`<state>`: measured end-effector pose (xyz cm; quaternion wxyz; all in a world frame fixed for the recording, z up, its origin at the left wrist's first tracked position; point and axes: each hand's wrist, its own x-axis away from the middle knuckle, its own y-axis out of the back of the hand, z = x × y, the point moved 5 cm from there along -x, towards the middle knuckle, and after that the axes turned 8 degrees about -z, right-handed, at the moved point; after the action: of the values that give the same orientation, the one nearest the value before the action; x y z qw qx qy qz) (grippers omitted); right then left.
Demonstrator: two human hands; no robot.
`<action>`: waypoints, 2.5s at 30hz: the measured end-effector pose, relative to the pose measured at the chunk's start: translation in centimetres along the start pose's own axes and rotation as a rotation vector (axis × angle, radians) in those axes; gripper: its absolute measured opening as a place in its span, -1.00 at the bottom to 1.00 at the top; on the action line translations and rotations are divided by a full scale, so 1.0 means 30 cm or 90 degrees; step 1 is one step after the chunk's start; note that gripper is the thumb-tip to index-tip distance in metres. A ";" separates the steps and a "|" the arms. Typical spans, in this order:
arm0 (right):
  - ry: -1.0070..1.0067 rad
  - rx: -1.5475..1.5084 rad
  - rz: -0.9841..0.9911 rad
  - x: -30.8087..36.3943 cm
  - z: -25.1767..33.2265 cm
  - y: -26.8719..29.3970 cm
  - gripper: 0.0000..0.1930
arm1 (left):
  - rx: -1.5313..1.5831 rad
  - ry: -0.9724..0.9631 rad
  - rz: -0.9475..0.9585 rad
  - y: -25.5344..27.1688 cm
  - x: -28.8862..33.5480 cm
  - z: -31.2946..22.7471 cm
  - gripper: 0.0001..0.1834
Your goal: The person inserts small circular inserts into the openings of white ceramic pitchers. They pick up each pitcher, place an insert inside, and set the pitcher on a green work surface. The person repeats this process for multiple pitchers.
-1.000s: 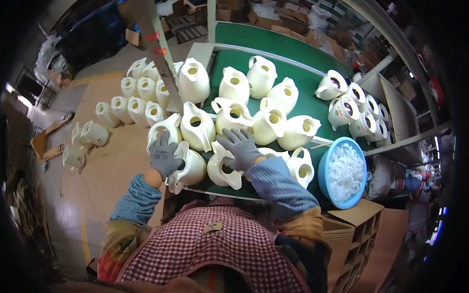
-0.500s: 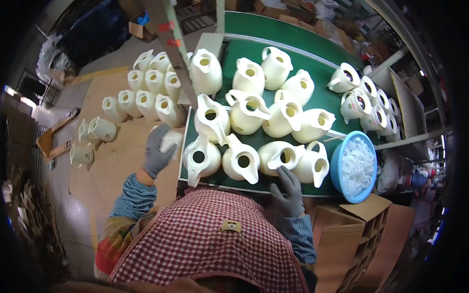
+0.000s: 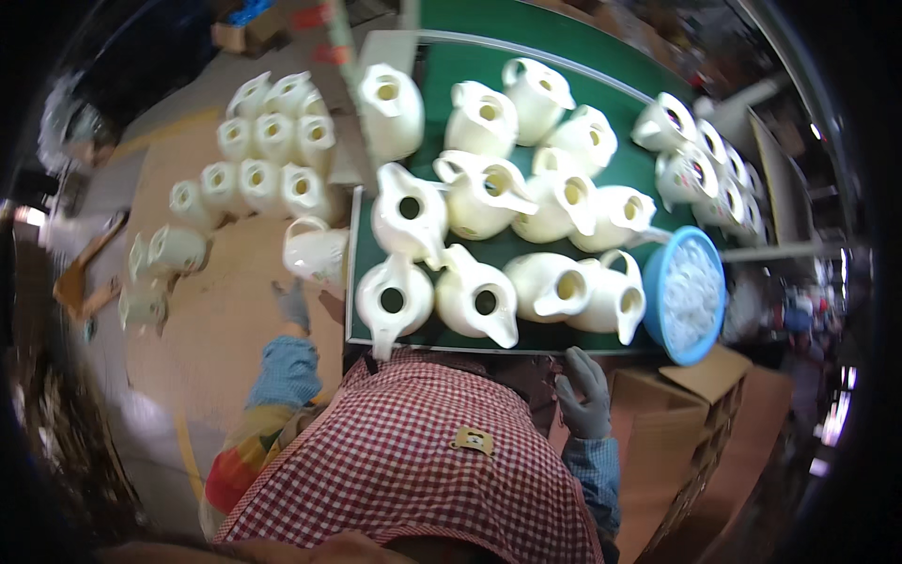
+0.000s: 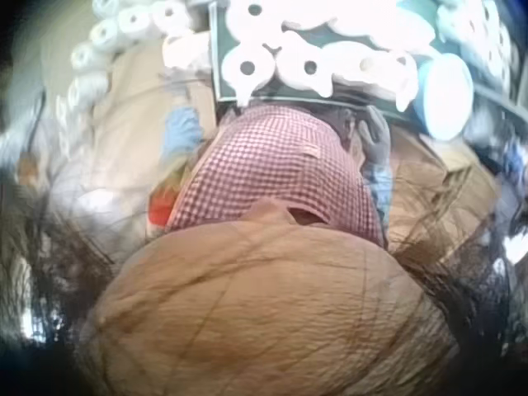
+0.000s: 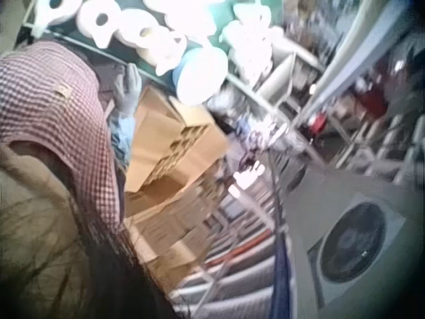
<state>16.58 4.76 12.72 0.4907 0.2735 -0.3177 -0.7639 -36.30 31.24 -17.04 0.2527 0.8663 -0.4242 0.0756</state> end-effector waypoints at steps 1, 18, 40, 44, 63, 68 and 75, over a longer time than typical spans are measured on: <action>0.009 0.010 -0.010 0.000 0.004 0.030 -0.50 | 0.076 -0.089 -0.003 0.036 -0.077 0.008 -0.03; -0.514 -0.117 -0.006 0.705 -0.780 0.730 -0.51 | 0.076 -0.738 0.659 -0.307 1.249 -1.195 -0.24; -0.615 0.209 -0.231 0.683 -1.760 1.697 -0.42 | -0.032 -1.232 1.266 -1.001 2.992 -0.565 -0.36; -0.710 0.209 -0.191 0.662 -1.932 1.629 -0.38 | -0.008 -1.194 1.284 -1.021 2.989 -0.568 -0.35; 0.039 0.006 -0.216 0.146 -0.680 1.466 -0.36 | 0.095 0.286 1.431 -1.061 2.641 -0.673 -0.01; 0.161 -0.247 -0.013 -0.145 -0.538 1.102 -0.38 | 0.150 0.595 1.293 -0.960 2.356 -0.666 -0.18; -0.464 -0.179 0.097 -0.706 -1.052 0.768 -0.60 | 0.360 0.427 1.045 -0.840 1.901 -0.555 -0.06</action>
<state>60.68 10.19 11.88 0.4334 -0.1095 -0.3829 -0.8084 20.42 12.76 7.58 0.0088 0.2572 -0.7746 0.5777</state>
